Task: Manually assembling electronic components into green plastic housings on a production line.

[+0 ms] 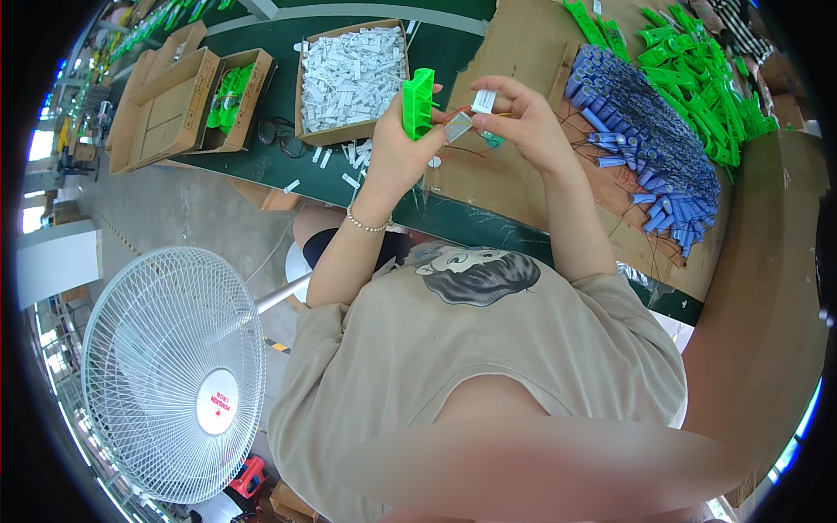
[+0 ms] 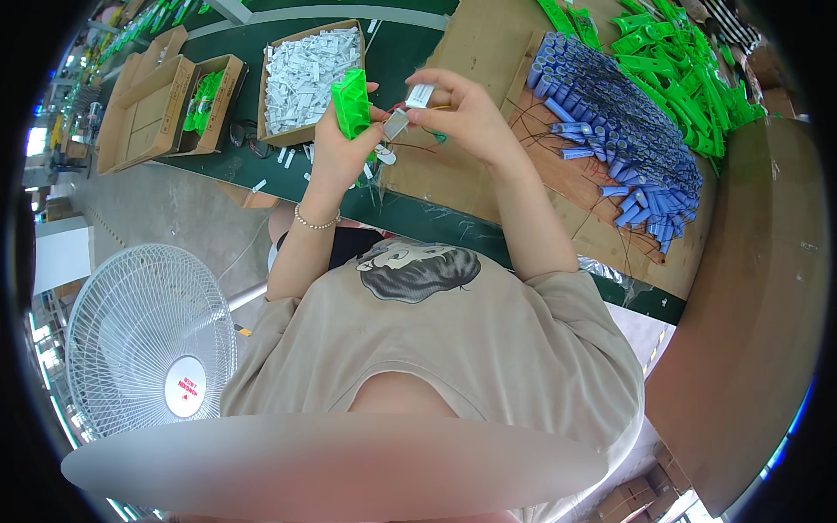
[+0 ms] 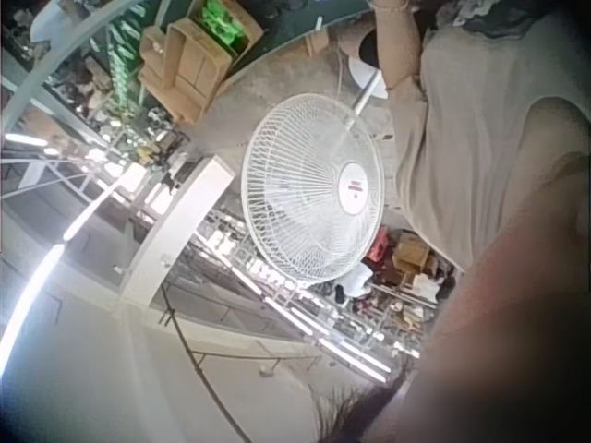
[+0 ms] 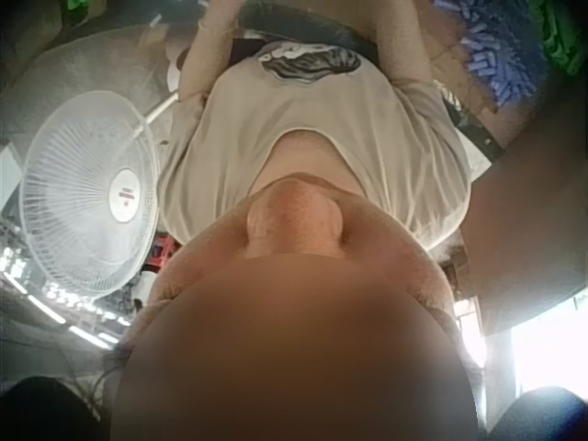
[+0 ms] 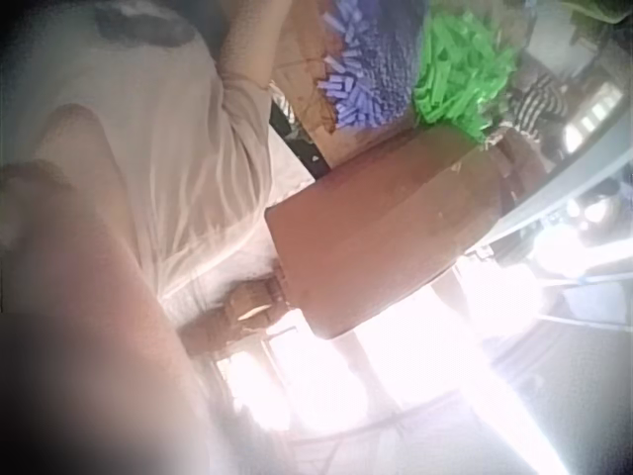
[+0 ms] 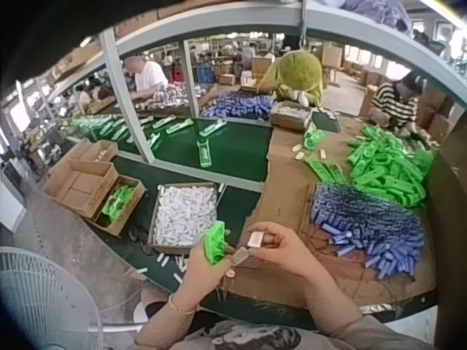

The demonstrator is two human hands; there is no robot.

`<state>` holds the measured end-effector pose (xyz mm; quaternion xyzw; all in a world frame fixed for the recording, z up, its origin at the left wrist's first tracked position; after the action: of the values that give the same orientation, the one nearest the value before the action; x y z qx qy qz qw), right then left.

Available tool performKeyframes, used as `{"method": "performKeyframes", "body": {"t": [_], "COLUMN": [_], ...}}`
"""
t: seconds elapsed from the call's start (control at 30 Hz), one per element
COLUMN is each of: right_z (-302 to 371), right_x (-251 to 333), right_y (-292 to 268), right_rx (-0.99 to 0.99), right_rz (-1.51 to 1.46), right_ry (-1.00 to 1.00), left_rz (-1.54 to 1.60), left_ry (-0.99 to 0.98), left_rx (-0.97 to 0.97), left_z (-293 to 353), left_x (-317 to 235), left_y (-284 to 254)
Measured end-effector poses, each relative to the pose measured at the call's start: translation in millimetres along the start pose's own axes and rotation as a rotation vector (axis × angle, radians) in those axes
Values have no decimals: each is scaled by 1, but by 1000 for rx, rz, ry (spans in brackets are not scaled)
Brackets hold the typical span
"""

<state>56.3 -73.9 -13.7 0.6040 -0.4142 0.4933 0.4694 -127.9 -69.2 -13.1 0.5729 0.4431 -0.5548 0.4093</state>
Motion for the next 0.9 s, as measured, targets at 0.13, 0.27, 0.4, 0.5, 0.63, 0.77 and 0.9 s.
{"method": "performKeyframes", "body": {"t": [0.13,0.27,0.4,0.5,0.63,0.77,0.9], "right_z": [-3,1,1,0,0,1,1], "right_x": [2,6,7,7,1,-8,-9], "right_y": [-1,3,7,7,8,15,19], "right_rx": [-56,5,-69,-152,-152,-131,-140], "right_rz": [-31,28,75,52,44,-33,-51], "right_ry": [-132,-147,-161,-116,-115,-14,27], "left_rz": [-145,-92,-117,-156,3,25,33], "left_ry": [40,72,126,165,55,71,60], "left_rx": [-77,-101,-149,-155,-80,26,88], "left_z": [1,-1,2,7,7,4,6], "left_x": [-2,4,-4,-10,-11,-12,-16], "left_y": [-1,-5,-5,-6,-7,-8,-5]}}
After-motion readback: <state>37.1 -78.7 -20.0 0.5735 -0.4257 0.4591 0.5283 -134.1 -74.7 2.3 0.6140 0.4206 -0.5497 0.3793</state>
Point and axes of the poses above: each hand's wrist, its own z-axis away from the middle knuckle, its own y-axis out of the palm, x = y × z, the point moved 2 cm from there along -z, towards the middle knuckle, and after that the axes turned 3 degrees about -y, right-handed, at the moved point
